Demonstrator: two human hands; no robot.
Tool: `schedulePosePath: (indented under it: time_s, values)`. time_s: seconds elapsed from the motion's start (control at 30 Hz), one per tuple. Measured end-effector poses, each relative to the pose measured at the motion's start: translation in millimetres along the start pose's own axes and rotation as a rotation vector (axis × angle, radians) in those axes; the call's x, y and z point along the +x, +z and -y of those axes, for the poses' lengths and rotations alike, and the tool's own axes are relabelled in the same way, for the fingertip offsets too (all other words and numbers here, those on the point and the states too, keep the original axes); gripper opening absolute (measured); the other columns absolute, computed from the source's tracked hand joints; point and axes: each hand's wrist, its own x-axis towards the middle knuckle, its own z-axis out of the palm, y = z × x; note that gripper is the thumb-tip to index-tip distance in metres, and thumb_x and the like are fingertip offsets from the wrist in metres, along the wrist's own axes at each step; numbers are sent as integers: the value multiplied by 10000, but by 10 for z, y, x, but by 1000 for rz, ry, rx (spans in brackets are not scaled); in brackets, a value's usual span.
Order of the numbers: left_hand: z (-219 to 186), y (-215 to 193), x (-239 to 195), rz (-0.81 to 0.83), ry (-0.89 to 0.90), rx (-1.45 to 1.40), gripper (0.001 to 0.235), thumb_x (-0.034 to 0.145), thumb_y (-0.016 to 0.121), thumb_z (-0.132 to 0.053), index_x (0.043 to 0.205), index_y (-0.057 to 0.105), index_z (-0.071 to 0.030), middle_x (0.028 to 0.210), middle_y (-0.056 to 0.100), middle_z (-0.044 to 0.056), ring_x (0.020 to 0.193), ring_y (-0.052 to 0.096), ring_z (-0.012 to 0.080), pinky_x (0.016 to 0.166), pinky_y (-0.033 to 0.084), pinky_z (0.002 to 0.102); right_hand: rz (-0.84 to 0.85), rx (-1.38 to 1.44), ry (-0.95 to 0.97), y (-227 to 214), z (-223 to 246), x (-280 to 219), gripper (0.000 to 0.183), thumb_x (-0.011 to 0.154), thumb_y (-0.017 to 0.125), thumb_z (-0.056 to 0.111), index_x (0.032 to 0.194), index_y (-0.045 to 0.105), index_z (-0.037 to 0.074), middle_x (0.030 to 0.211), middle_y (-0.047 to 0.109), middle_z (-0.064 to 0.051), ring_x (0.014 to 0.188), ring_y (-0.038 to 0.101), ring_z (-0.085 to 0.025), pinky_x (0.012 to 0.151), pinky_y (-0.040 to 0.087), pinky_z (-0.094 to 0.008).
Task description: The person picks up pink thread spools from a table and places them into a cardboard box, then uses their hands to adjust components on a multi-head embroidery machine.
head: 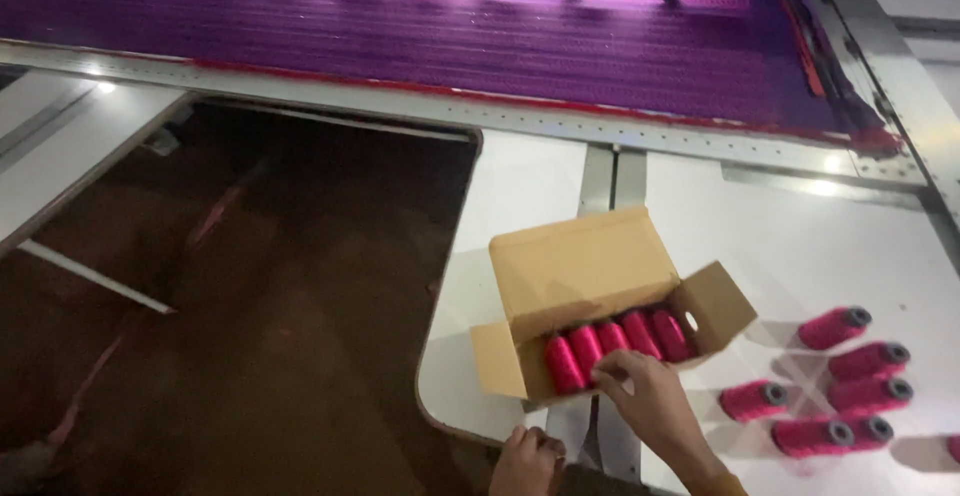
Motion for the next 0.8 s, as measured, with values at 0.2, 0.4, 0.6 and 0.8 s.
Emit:
schedulePosePath:
  time_s: [0.2,0.4,0.6,0.8]
  values:
    - [-203,-323,54,139,144,175,257,911,610,-67,1150,615,28,1162,539,196,1031,514,366,883,488,484,-97,64,-11,26,223,-331,96,866,734,245,899,788,173,891,833,38,805,760,-178,779,558,-346]
    - [-160,-470,98,138,303,201,206,869,576,-148,810,702,3,835,648,176,880,542,392,812,465,479,-124,102,-20,-117,239,-586,136,859,768,219,972,811,157,918,834,8,786,736,-150,744,580,-331]
    - [-515,-797,147,77,114,306,340,643,850,-173,932,694,-87,976,662,128,997,550,372,924,394,494,-57,125,102,-370,156,-919,168,892,750,250,979,801,115,957,835,-17,856,758,-161,787,598,-295]
    - [-1458,-1395,269,-196,-27,-99,84,947,607,-46,997,642,-104,959,685,70,947,620,274,870,381,379,-144,184,32,-454,-174,-1268,121,888,754,250,943,783,145,850,830,46,753,727,-102,709,531,-281]
